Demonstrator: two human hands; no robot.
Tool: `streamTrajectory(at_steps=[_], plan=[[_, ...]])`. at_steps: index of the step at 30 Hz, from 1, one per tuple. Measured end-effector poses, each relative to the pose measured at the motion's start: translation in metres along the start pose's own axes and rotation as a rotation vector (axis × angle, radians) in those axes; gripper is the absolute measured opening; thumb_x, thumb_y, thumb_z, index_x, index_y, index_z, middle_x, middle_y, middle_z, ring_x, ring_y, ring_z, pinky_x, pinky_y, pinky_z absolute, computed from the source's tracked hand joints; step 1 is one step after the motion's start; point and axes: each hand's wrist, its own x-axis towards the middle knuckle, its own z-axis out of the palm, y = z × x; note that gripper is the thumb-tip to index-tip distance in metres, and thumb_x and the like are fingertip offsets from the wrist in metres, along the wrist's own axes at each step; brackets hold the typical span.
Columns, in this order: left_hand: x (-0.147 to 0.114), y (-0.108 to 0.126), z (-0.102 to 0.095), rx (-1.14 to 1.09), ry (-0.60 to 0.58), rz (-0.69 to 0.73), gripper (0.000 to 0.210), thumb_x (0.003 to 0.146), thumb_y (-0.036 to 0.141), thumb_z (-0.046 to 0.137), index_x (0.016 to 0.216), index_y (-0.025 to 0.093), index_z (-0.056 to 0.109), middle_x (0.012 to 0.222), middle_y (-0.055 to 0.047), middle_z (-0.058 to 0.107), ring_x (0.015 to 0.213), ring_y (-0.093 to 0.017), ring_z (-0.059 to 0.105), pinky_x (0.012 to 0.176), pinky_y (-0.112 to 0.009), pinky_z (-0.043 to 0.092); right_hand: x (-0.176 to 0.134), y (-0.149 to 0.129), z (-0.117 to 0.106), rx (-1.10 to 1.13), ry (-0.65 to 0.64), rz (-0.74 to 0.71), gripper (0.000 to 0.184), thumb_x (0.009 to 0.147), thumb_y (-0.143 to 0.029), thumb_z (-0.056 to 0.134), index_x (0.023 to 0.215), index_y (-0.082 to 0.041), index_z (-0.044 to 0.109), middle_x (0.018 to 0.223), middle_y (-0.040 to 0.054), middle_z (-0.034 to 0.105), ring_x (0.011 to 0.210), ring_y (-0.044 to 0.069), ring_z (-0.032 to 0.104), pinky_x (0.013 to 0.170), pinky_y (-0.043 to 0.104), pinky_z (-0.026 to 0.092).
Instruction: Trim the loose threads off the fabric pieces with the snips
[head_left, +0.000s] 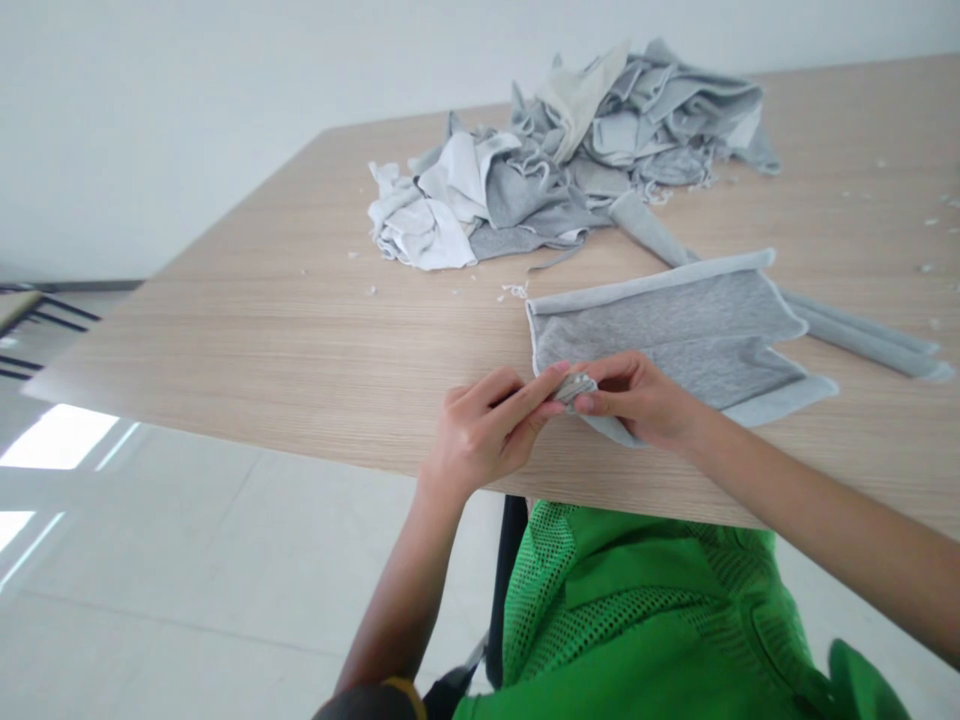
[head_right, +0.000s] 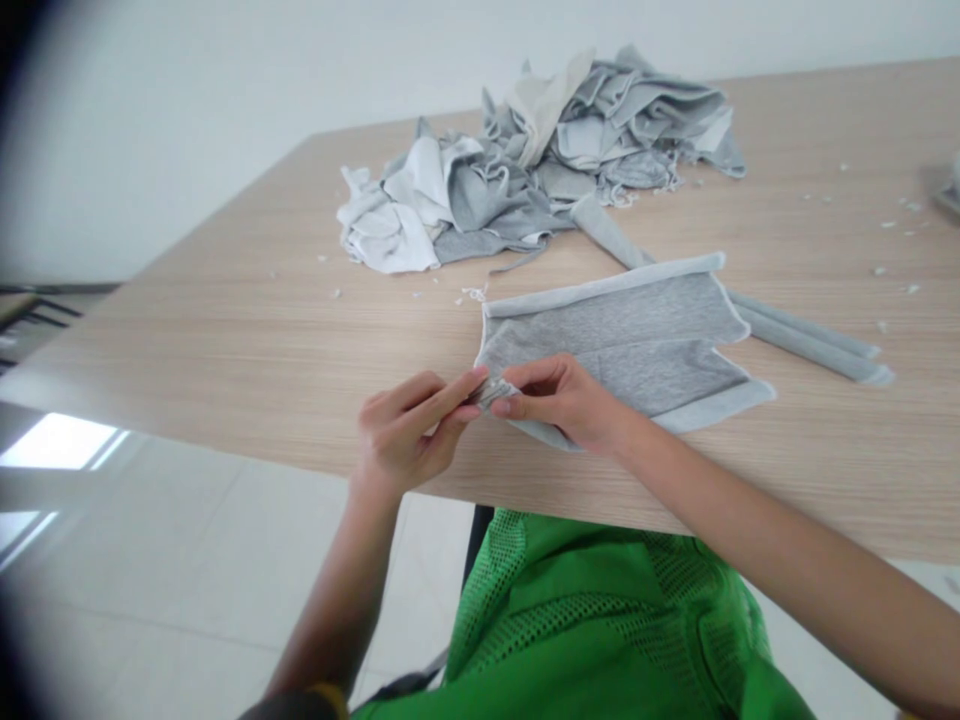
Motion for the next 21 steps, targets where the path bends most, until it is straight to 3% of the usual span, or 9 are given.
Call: streamTrajectory(at_steps=[14, 21], plan=[[-0.001, 0.003, 0.001, -0.226, -0.035, -0.187, 0.029, 0.098, 0.02, 0.063, 0.126, 0.015, 0.071, 0.069, 0.002, 0.056, 0.055, -0.008, 0.048, 0.051, -0.021, 0.039, 0.002, 0.006, 0.001, 0.064, 0.087, 0.012, 0.015, 0.071, -0.028, 0.09, 0.086, -0.027, 0.084, 0.078, -0.0009, 0.079, 0.076, 0.015, 0.073, 0.069, 0.024, 0.059], [0.002, 0.011, 0.004, -0.31, -0.041, -0.349, 0.028, 0.099, 0.023, 0.061, 0.124, 0.017, 0.072, 0.089, -0.007, 0.076, 0.068, -0.013, 0.065, 0.061, -0.026, 0.05, 0.003, 0.004, 0.005, 0.033, 0.168, 0.007, 0.018, 0.067, -0.033, 0.092, 0.082, -0.026, 0.084, 0.079, 0.0003, 0.08, 0.075, 0.016, 0.072, 0.072, 0.026, 0.058]])
